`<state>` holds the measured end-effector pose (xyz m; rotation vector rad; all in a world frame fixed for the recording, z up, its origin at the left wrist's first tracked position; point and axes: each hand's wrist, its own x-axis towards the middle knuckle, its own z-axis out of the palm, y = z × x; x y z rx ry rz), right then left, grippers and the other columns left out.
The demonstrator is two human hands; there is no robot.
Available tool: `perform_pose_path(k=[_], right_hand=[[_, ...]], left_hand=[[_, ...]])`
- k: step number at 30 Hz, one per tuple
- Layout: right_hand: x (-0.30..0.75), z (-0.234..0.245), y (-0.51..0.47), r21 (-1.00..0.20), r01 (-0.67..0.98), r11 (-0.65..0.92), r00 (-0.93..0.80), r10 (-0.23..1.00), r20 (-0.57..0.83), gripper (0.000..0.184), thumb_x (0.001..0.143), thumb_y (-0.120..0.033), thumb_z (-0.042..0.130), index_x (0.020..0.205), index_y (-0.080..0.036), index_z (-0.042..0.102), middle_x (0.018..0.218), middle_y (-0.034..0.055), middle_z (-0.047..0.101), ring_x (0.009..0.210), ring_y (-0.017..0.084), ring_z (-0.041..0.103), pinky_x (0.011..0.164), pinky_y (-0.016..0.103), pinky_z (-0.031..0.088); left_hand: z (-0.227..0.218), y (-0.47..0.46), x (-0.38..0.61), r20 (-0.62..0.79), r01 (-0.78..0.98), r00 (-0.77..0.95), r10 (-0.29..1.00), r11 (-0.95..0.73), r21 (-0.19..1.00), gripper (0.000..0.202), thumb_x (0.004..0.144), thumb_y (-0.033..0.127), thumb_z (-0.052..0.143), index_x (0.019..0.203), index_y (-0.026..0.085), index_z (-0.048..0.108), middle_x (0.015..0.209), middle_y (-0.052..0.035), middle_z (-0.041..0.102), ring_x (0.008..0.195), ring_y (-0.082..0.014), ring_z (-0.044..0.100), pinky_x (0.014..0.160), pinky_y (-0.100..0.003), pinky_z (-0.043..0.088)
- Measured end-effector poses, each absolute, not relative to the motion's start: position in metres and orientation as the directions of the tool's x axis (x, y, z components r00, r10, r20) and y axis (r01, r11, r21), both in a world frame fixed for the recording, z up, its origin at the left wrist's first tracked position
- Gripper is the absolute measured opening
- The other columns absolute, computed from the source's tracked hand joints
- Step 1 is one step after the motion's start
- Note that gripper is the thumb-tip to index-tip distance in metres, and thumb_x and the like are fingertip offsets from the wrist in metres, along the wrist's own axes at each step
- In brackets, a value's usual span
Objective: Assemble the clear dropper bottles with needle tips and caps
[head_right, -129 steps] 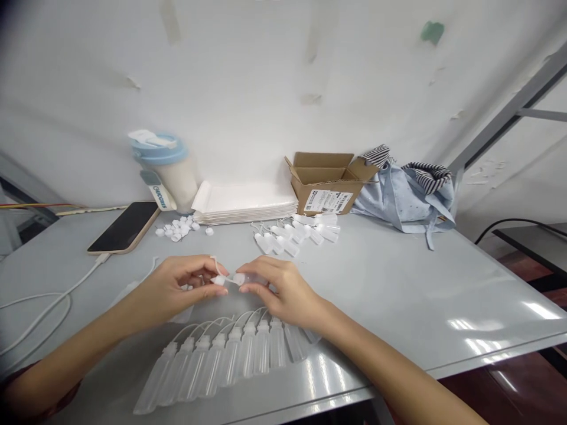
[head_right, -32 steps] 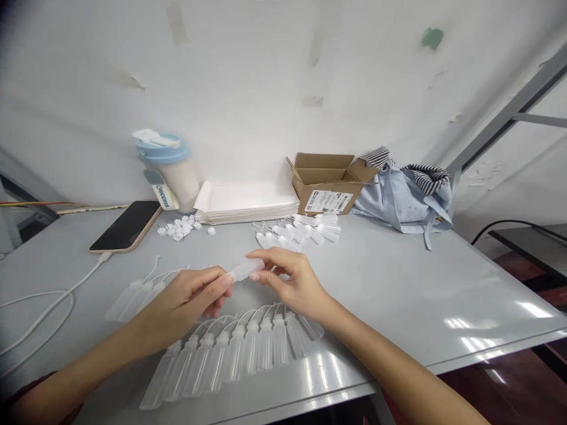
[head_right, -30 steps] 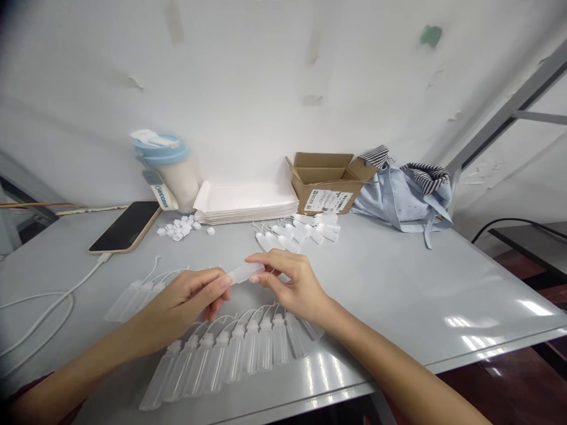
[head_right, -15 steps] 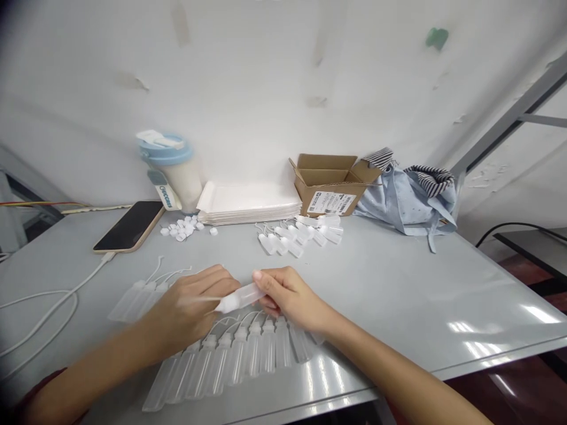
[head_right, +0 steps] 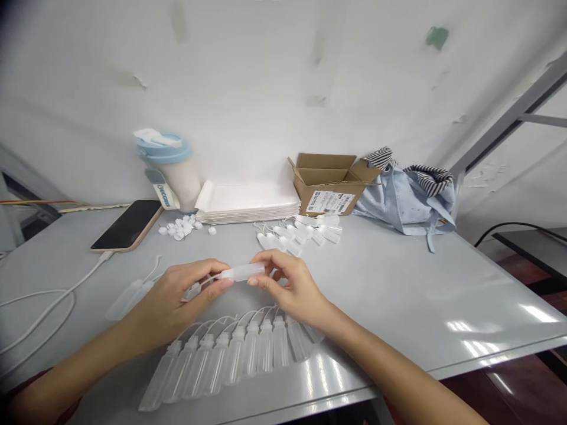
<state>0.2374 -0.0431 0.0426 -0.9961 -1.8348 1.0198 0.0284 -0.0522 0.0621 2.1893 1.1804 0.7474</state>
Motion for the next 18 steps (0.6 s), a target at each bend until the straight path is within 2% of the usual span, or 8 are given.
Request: perform_pose_path(k=[2, 4, 7, 11, 14, 18], right_hand=[[0.238, 0.042, -0.043, -0.83, 0.303, 0.468, -0.388, 0.856, 0.341, 0.016, 0.086, -0.035, 0.059, 0.093, -0.02, 0.061, 0.078, 0.0018, 0.059, 0.066, 0.013, 0.05, 0.059, 0.026, 0.04], [0.24, 0.042, -0.043, -0.793, 0.342, 0.505, -0.411, 0.839, 0.357, 0.018, 0.089, -0.036, 0.053, 0.09, -0.02, 0.062, 0.073, 0.0018, 0.057, 0.063, 0.013, 0.048, 0.06, 0.027, 0.039], [0.24, 0.044, -0.044, -0.831, 0.358, 0.426, -0.418, 0.869, 0.265, 0.028, 0.092, -0.039, 0.046, 0.082, -0.018, 0.061, 0.067, 0.0011, 0.052, 0.062, 0.013, 0.045, 0.059, 0.027, 0.036], [0.238, 0.045, -0.043, -0.904, 0.324, 0.28, -0.416, 0.9, 0.13, 0.036, 0.091, -0.046, 0.045, 0.073, -0.017, 0.057, 0.059, -0.0025, 0.042, 0.056, 0.011, 0.038, 0.054, 0.025, 0.03], [0.237, 0.043, -0.041, -0.931, 0.289, 0.224, -0.42, 0.904, 0.087, 0.041, 0.09, -0.05, 0.046, 0.065, -0.017, 0.051, 0.056, -0.0046, 0.035, 0.053, 0.009, 0.031, 0.05, 0.024, 0.026], [0.24, 0.038, -0.038, -0.952, 0.267, 0.149, -0.445, 0.896, 0.016, 0.046, 0.088, -0.054, 0.046, 0.06, -0.018, 0.044, 0.054, -0.0054, 0.033, 0.05, 0.008, 0.028, 0.048, 0.024, 0.022]], left_hand=[[0.059, -0.052, 0.028, 0.275, 0.557, 0.492, 0.826, -0.541, 0.63, 0.019, 0.092, 0.027, 0.045, 0.084, 0.019, 0.06, 0.067, 0.0023, 0.058, 0.059, -0.0112, 0.05, 0.052, -0.022, 0.037], [0.054, -0.051, 0.027, 0.382, 0.531, 0.539, 0.751, -0.655, 0.538, 0.018, 0.092, 0.023, 0.045, 0.083, 0.017, 0.059, 0.064, 0.0017, 0.056, 0.058, -0.0115, 0.049, 0.053, -0.023, 0.037], [0.049, -0.052, 0.028, 0.515, 0.524, 0.604, 0.609, -0.79, 0.32, 0.019, 0.093, 0.018, 0.044, 0.078, 0.016, 0.057, 0.061, 0.0003, 0.052, 0.056, -0.0127, 0.044, 0.052, -0.026, 0.035], [0.044, -0.053, 0.03, 0.579, 0.546, 0.668, 0.468, -0.836, 0.045, 0.023, 0.091, 0.009, 0.043, 0.072, 0.015, 0.054, 0.061, -0.0011, 0.05, 0.054, -0.0137, 0.037, 0.05, -0.029, 0.031], [0.045, -0.052, 0.03, 0.59, 0.559, 0.695, 0.411, -0.825, -0.083, 0.024, 0.091, 0.008, 0.045, 0.07, 0.016, 0.053, 0.06, -0.0008, 0.049, 0.054, -0.0142, 0.036, 0.049, -0.03, 0.029], [0.045, -0.052, 0.029, 0.568, 0.572, 0.73, 0.38, -0.795, -0.202, 0.021, 0.092, 0.011, 0.046, 0.074, 0.015, 0.055, 0.06, -0.0006, 0.05, 0.054, -0.0149, 0.039, 0.049, -0.03, 0.031]])
